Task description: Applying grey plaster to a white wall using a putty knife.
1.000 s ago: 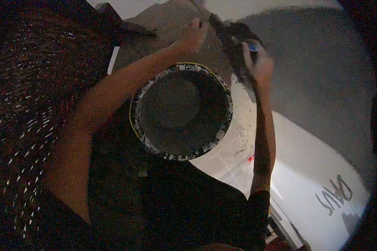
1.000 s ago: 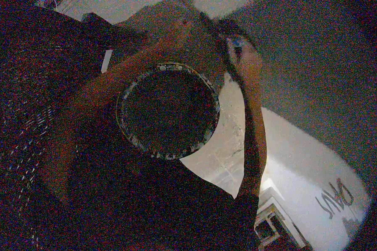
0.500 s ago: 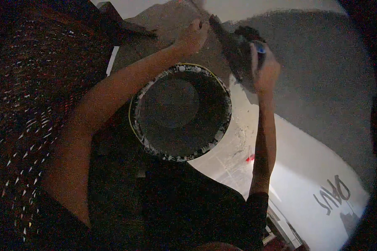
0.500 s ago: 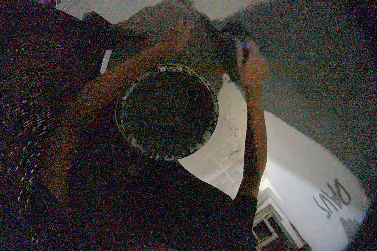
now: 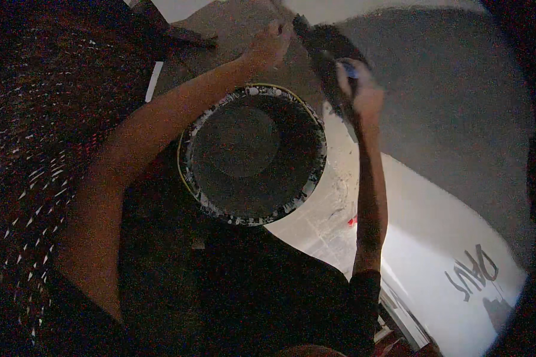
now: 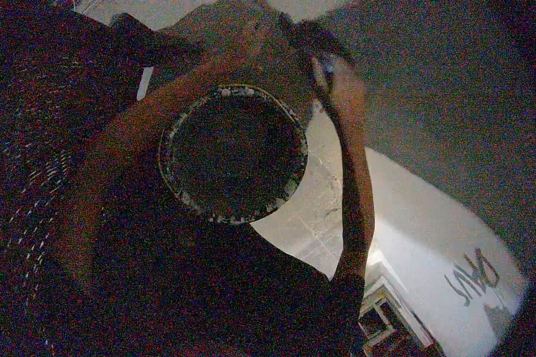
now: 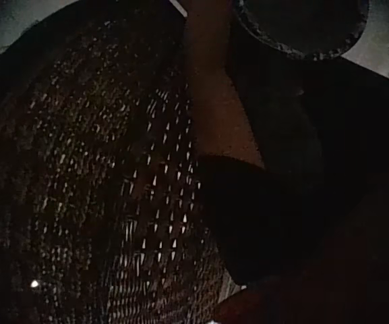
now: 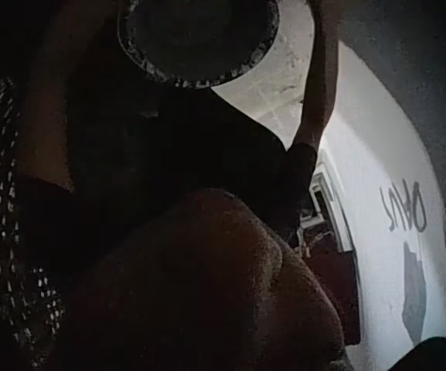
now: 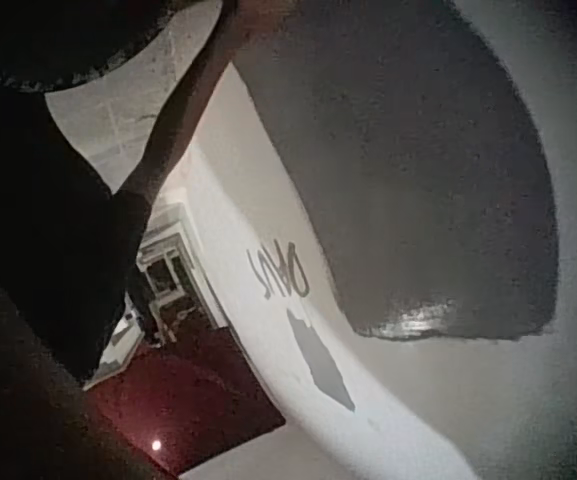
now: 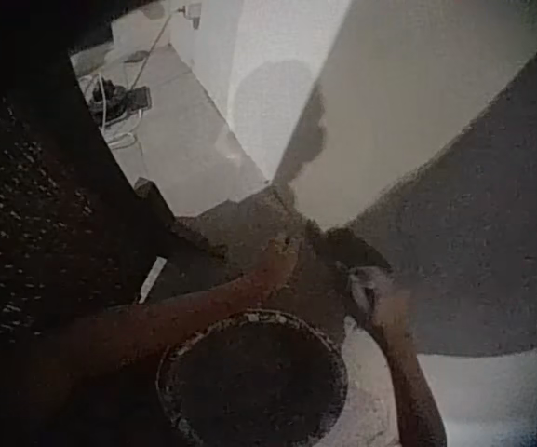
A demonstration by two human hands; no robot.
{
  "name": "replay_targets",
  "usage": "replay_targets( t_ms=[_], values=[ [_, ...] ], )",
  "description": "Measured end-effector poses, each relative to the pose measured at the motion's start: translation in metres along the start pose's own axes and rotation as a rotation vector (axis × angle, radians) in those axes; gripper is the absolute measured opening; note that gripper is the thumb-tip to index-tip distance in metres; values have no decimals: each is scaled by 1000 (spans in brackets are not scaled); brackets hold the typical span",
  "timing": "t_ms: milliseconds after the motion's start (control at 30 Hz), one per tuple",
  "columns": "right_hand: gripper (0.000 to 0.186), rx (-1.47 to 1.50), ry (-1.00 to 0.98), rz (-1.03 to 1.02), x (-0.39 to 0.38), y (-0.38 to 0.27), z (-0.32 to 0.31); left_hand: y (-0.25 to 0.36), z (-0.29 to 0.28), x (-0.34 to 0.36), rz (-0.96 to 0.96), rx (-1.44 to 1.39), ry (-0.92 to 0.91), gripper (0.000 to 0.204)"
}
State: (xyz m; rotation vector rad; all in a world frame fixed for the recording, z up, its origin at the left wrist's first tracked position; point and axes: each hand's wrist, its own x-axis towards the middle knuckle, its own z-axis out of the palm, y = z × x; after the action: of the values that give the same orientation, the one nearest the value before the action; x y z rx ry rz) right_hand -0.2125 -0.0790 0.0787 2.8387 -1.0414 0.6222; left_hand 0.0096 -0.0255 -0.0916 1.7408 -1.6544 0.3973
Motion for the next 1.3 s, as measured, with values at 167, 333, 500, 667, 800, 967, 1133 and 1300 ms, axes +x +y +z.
replay_targets(
  t_ms=[167,333,500,667,800,967,1133,1300],
  values=[
    [31,110,-293,36,-21,5,48,-8,46,-3,-152,-176,-190,47],
    [32,-97,-348,60,-23,8,50,-22,47,-14,119,-28,256,46],
    [26,-141,-129,-135,-33,32,25,-10,31,10,-357,-459,-146,45],
    [23,-217,54,-212,-28,13,-41,1,37,24,-822,-876,-581,44],
    [25,-63,127,-267,-24,1,-48,-18,84,-12,-79,-91,-313,34],
    [25,297,-287,601,-6,-40,-25,-3,77,-13,-302,-351,-163,32],
    [25,157,-25,-38,-31,21,52,1,50,6,-450,-546,-455,34],
    [27,239,-56,91,-16,16,58,-14,57,-5,-178,-272,-259,36]
  ],
)
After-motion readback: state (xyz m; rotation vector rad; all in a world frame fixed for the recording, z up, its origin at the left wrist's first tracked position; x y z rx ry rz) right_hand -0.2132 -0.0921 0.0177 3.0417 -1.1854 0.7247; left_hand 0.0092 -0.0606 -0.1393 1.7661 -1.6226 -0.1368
